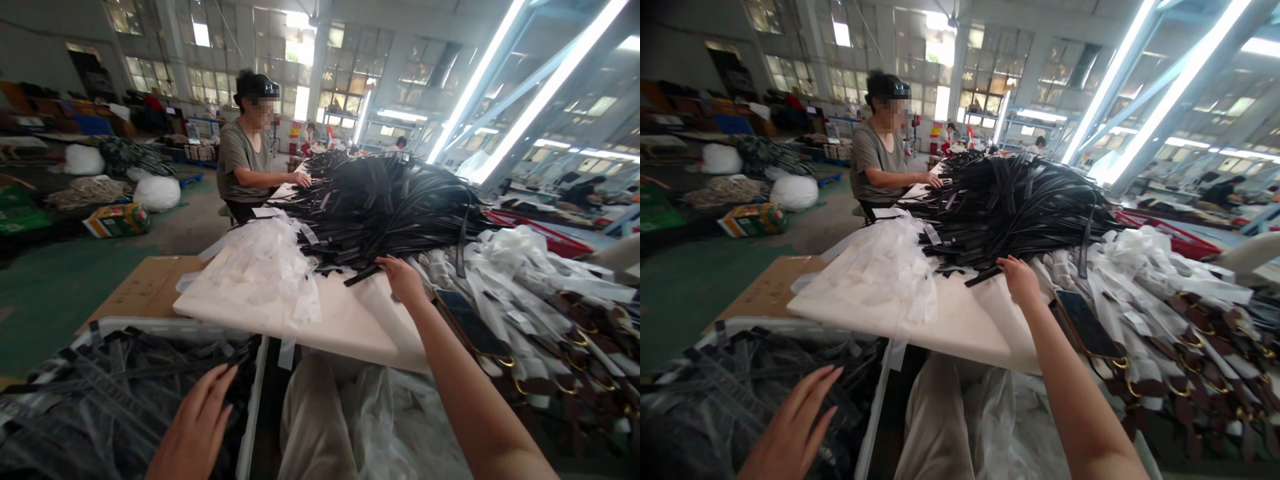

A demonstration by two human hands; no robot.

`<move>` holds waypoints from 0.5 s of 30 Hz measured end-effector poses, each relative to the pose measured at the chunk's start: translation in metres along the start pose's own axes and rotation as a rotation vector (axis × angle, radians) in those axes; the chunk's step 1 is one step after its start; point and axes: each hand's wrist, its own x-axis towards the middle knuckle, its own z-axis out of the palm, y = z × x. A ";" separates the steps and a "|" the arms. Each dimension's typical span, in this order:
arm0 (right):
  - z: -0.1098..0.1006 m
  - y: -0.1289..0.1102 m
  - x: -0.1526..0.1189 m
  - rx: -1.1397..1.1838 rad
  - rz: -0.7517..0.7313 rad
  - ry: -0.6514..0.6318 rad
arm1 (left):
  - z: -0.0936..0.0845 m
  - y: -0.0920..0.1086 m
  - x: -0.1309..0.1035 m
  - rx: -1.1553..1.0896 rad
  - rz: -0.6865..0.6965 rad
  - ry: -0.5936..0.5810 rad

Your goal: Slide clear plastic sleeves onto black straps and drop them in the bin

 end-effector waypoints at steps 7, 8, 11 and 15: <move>-0.067 -0.069 -0.083 0.144 -0.383 0.177 | 0.034 0.029 0.090 -0.017 0.400 0.062; -0.076 -0.081 -0.100 0.212 -0.464 0.168 | 0.034 0.034 0.096 -0.091 0.403 0.105; -0.088 -0.116 -0.150 0.511 -0.698 -0.053 | 0.024 0.056 0.104 -0.453 0.255 0.169; -0.058 -0.164 -0.194 0.694 -0.835 -0.289 | -0.014 0.083 0.083 -0.944 -0.130 0.002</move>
